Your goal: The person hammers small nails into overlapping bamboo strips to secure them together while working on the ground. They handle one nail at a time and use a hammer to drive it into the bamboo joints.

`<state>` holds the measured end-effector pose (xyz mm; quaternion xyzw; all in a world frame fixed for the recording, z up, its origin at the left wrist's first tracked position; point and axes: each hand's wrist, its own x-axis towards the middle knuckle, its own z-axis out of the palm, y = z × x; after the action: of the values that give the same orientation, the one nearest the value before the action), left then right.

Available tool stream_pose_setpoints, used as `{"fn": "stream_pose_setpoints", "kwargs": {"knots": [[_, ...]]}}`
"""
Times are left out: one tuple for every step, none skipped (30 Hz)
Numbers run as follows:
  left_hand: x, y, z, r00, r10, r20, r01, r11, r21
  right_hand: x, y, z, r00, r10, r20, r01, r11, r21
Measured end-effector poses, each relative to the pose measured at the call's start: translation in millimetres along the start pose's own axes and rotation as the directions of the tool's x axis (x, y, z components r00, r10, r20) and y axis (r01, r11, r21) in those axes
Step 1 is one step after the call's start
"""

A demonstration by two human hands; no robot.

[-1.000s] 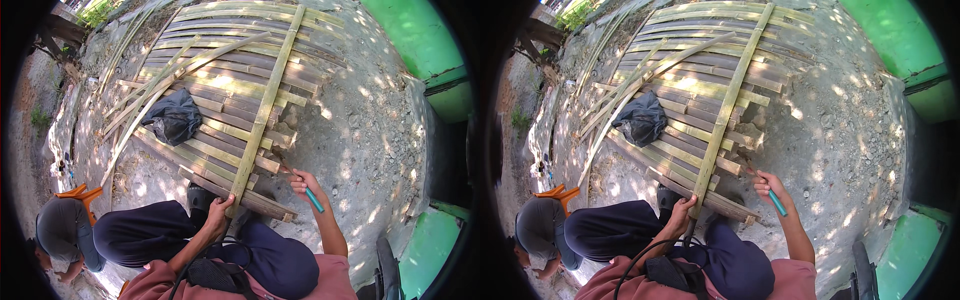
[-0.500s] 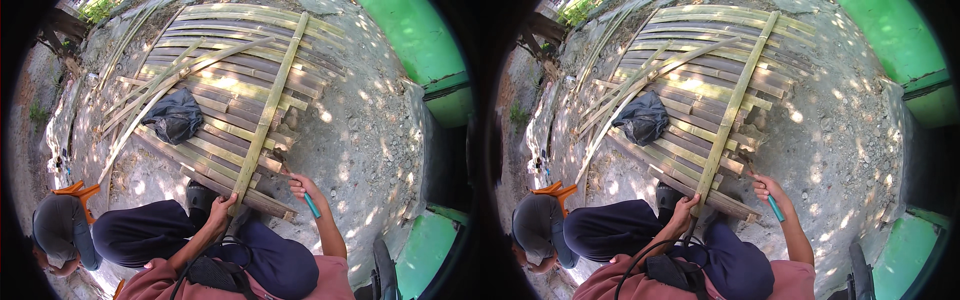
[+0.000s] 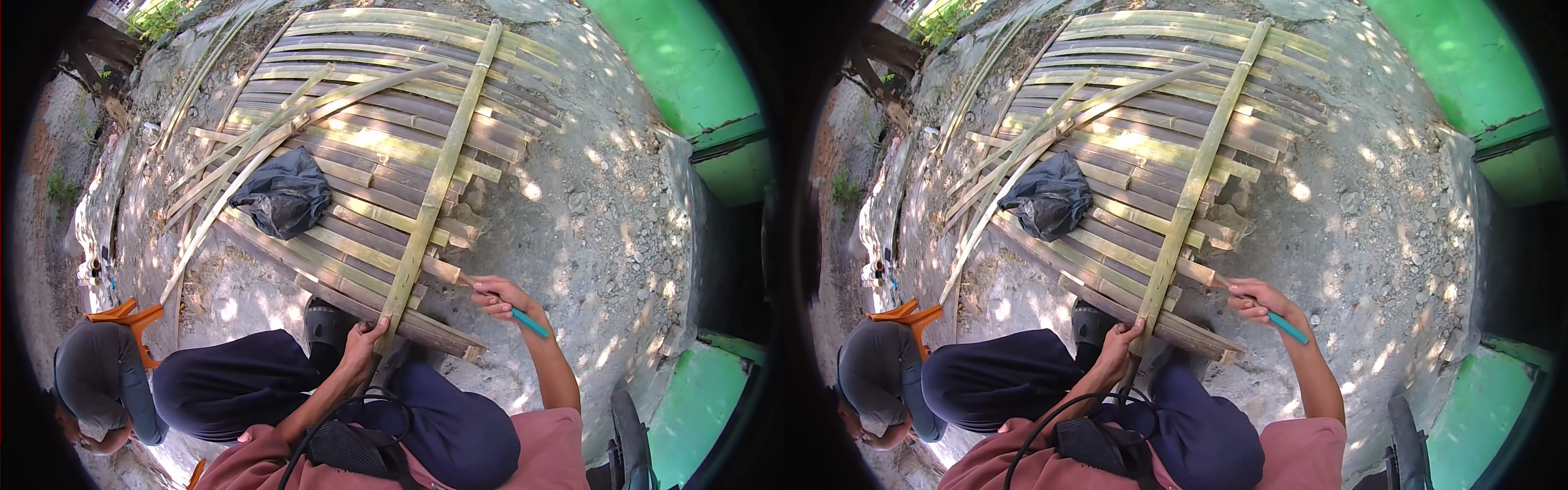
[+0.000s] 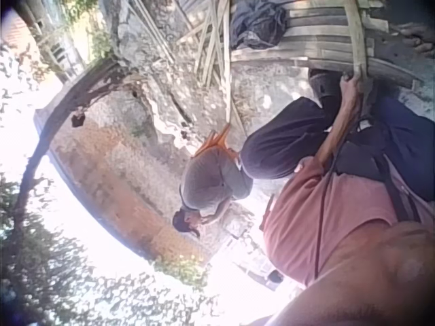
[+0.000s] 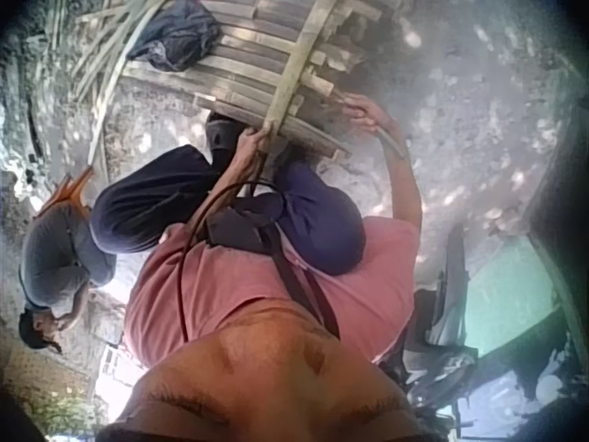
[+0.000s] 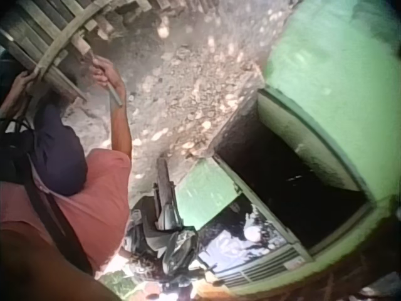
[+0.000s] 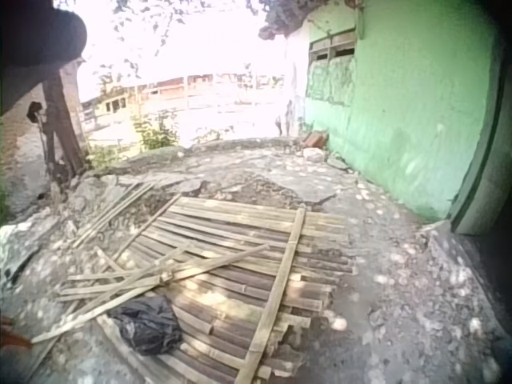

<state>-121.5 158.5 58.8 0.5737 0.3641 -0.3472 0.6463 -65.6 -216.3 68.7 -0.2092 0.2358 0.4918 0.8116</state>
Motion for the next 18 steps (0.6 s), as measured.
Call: {"fn": "stream_pose_setpoints", "kwargs": {"knots": [[-0.7, -2.7, -1.5, 1.000, -0.003, -0.003, 0.003, 1.000, -0.001, -0.2, -2.4, -11.3, 1.000, -0.005, 0.007, 0.005, 0.998, 0.061], [-0.7, -7.4, -3.4, 1.000, -0.005, -0.006, 0.005, 1.000, -0.002, 1.4, -1.7, -21.2, 1.000, -0.011, 0.013, 0.009, 0.992, 0.122], [5.6, -2.8, -1.8, 1.000, 0.019, -0.011, -0.019, 1.000, -0.012, 6.0, -1.8, -22.8, 0.995, 0.003, -0.097, 0.003, 0.999, 0.055], [4.0, -2.4, -0.3, 1.000, 0.011, 0.008, -0.011, 0.999, -0.031, 7.6, 4.7, -29.5, 0.989, 0.022, -0.146, -0.014, 0.998, 0.056], [2.7, -1.9, 1.4, 1.000, 0.004, 0.028, -0.002, 0.999, -0.049, 9.2, 9.6, -36.4, 0.980, 0.041, -0.195, -0.031, 0.998, 0.057], [0.4, 3.7, 4.5, 0.999, 0.000, 0.044, 0.003, 0.998, -0.071, 10.9, 7.5, -30.5, 0.969, 0.061, -0.240, -0.049, 0.997, 0.056], [-1.8, 10.3, 5.8, 0.999, 0.002, 0.041, 0.000, 0.998, -0.056, 9.8, 5.2, -24.8, 0.991, 0.033, -0.131, -0.027, 0.999, 0.047], [-4.3, 18.0, 6.2, 0.999, 0.005, 0.038, -0.003, 0.999, -0.041, 7.4, 3.1, -18.5, 1.000, 0.005, -0.021, -0.004, 0.999, 0.041], [-9.8, 17.6, 6.3, 0.999, -0.005, 0.033, 0.006, 1.000, -0.028, 3.8, 5.9, -11.2, 0.996, -0.014, 0.085, 0.011, 0.999, 0.045], [-8.7, 9.0, 3.3, 1.000, -0.010, 0.005, 0.010, 1.000, -0.018, 7.3, 13.9, -18.7, 1.000, 0.007, -0.013, -0.006, 0.993, 0.115], [-4.5, -6.1, -1.1, 1.000, -0.014, -0.023, 0.014, 1.000, -0.008, 15.3, 25.7, -32.5, 0.993, 0.036, -0.109, -0.015, 0.982, 0.186], [-1.5, -5.5, 0.2, 0.999, 0.001, -0.054, -0.001, 1.000, -0.003, 22.1, 22.7, -27.3, 0.979, 0.065, -0.192, -0.017, 0.970, 0.241], [1.1, -3.9, -1.2, 1.000, 0.017, -0.021, -0.016, 1.000, 0.012, 23.8, 21.9, -22.1, 0.967, 0.020, -0.255, 0.014, 0.991, 0.131], [8.0, -0.4, -1.4, 0.999, 0.033, -0.010, -0.033, 0.999, 0.007, 21.7, 14.9, -18.8, 0.980, -0.071, -0.187, 0.079, 0.996, 0.035], [6.4, 7.4, -1.4, 0.999, 0.032, -0.012, -0.032, 0.999, 0.003, 16.1, 6.8, 6.3, 0.984, -0.138, -0.110, 0.134, 0.990, -0.040], [1.7, 6.8, -1.0, 1.000, 0.019, -0.001, -0.019, 1.000, 0.002, 7.8, 9.0, 18.6, 0.978, -0.203, -0.043, 0.197, 0.975, -0.104], [2.8, -8.6, -6.9, 1.000, -0.005, -0.013, 0.005, 1.000, 0.019, 7.3, 19.8, 9.6, 0.984, -0.162, -0.077, 0.157, 0.985, -0.068], [10.0, -24.0, -15.3, 1.000, -0.013, -0.022, 0.014, 0.999, 0.037, 9.2, 26.8, -2.1, 0.986, -0.131, -0.103, 0.128, 0.991, -0.040]]}}
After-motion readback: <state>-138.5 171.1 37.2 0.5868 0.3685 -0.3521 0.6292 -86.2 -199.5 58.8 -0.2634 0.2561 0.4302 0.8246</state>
